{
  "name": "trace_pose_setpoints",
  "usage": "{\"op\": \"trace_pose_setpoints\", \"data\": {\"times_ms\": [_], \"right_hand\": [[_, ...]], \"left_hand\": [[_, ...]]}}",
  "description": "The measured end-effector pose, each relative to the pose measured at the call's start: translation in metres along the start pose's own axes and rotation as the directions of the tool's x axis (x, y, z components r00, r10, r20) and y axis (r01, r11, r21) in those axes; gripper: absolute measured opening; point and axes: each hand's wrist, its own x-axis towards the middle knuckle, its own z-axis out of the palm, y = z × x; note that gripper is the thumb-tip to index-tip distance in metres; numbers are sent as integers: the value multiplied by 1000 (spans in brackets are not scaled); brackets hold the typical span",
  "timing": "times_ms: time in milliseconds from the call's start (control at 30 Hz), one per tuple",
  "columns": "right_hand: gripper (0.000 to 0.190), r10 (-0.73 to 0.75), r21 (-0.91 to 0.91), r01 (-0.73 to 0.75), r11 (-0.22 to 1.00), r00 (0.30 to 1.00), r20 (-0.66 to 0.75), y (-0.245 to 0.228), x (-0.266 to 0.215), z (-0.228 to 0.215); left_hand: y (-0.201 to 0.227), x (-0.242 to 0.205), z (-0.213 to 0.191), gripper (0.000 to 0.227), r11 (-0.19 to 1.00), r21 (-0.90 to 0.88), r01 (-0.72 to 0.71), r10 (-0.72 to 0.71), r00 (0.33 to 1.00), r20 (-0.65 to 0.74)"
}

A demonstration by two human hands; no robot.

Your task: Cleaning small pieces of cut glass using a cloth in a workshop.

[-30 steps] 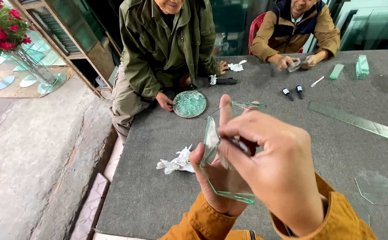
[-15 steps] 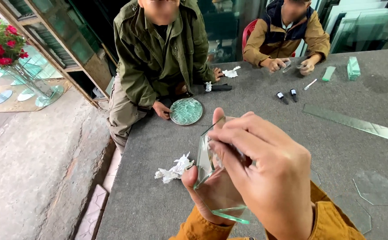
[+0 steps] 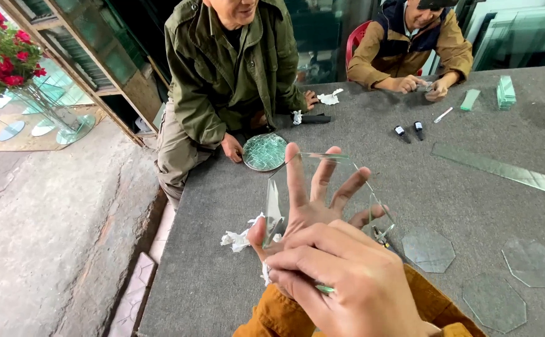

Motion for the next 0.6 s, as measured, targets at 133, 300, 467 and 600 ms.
{"op": "trace_pose_setpoints", "data": {"times_ms": [133,300,467,600], "right_hand": [[8,19,-46,-21,999,999,-43,-7,15,-28],[7,-60,-289,5,957,982,-180,-4,27,-33],[13,-159,-382,93,919,976,-146,-4,31,-26],[9,-145,-422,76,903,981,-133,7,19,-17]], "left_hand": [[8,-7,27,112,994,80,75,-65,991,-115],[-10,-13,18,116,987,-148,-59,62,998,12],[-11,-23,15,115,979,-194,-60,60,998,-7],[-13,-17,15,114,965,-255,-64,56,998,-39]]}}
